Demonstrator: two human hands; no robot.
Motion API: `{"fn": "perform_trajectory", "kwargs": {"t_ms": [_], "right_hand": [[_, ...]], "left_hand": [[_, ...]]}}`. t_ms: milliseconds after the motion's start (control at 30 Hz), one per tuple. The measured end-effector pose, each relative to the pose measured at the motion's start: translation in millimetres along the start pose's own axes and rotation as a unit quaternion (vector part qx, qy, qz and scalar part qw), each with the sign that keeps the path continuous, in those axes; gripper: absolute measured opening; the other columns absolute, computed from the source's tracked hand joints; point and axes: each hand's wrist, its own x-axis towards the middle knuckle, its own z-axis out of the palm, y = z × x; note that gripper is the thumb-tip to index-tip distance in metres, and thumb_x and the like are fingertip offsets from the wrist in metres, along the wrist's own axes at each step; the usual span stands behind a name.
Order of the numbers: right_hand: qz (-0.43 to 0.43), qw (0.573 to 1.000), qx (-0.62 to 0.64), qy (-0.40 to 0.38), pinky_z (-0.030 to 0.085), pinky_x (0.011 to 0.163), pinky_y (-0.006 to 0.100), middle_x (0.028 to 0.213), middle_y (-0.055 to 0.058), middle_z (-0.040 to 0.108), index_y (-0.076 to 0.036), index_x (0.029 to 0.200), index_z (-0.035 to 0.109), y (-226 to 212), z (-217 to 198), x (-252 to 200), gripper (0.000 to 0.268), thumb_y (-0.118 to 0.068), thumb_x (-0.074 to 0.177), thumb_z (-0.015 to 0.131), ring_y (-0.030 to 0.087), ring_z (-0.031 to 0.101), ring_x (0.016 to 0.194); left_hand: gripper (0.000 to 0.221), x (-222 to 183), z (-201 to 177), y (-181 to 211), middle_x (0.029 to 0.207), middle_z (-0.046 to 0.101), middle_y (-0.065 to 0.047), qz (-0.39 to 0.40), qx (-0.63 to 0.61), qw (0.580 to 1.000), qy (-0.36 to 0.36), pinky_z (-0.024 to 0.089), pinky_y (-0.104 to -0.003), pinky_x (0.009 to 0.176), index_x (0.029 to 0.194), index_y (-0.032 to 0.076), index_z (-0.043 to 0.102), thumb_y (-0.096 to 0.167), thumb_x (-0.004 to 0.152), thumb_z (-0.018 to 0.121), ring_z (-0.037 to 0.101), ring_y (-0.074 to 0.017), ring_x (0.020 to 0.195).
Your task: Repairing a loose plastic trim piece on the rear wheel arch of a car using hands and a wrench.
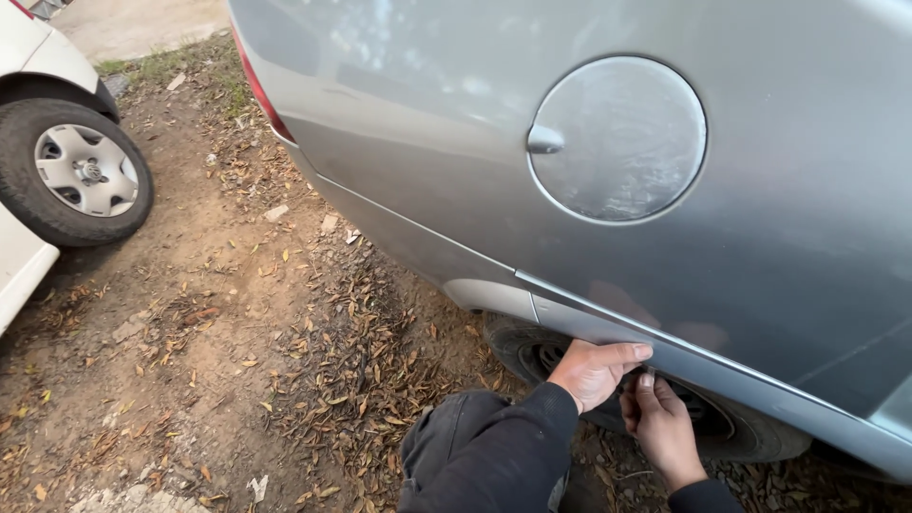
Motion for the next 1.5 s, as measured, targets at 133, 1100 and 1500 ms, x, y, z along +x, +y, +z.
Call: {"fn": "perform_trajectory", "kwargs": {"t_ms": [133, 1100, 1500], "right_hand": [[-0.011, 1.0, 0.022, 0.007, 0.038, 0.052, 0.029, 0.072, 0.002, 0.052, -0.006, 0.094, 0.055, 0.8, -2.1, -0.5, 0.035, -0.035, 0.11, 0.043, 0.012, 0.043, 0.059], [-0.13, 0.963, 0.169, 0.162, 0.039, 0.052, 0.027, 0.081, 0.002, 0.054, -0.01, 0.106, 0.051, -29.6, -14.8, -30.4, 0.018, -0.022, 0.115, 0.042, 0.011, 0.047, 0.062], [-0.142, 0.982, -0.004, 0.128, 0.041, 0.051, 0.024, 0.077, 0.005, 0.064, -0.001, 0.111, 0.065, 3.3, 5.4, -15.5, 0.018, -0.016, 0.106, 0.057, 0.008, 0.05, 0.058]], "left_hand": [[0.027, -0.7, 4.6, 2.8, 0.113, 0.071, -0.007, 0.008, 0.005, 1.0, -0.002, 0.051, -0.035, 0.106, 0.117, 0.003, 0.068, -0.001, 0.091, 0.074, 0.067, -0.0189, 0.112], [0.031, -2.3, 15.4, 8.7, 0.115, 0.071, -0.006, -0.013, 0.022, 1.0, 0.017, 0.051, -0.042, 0.108, 0.117, 0.005, 0.067, 0.002, 0.088, 0.076, 0.066, -0.0214, 0.116], [0.029, -1.9, 10.6, 7.3, 0.114, 0.072, -0.007, -0.012, 0.041, 0.999, 0.029, 0.051, -0.037, 0.108, 0.117, 0.003, 0.069, 0.001, 0.089, 0.076, 0.067, -0.0199, 0.112]]}}
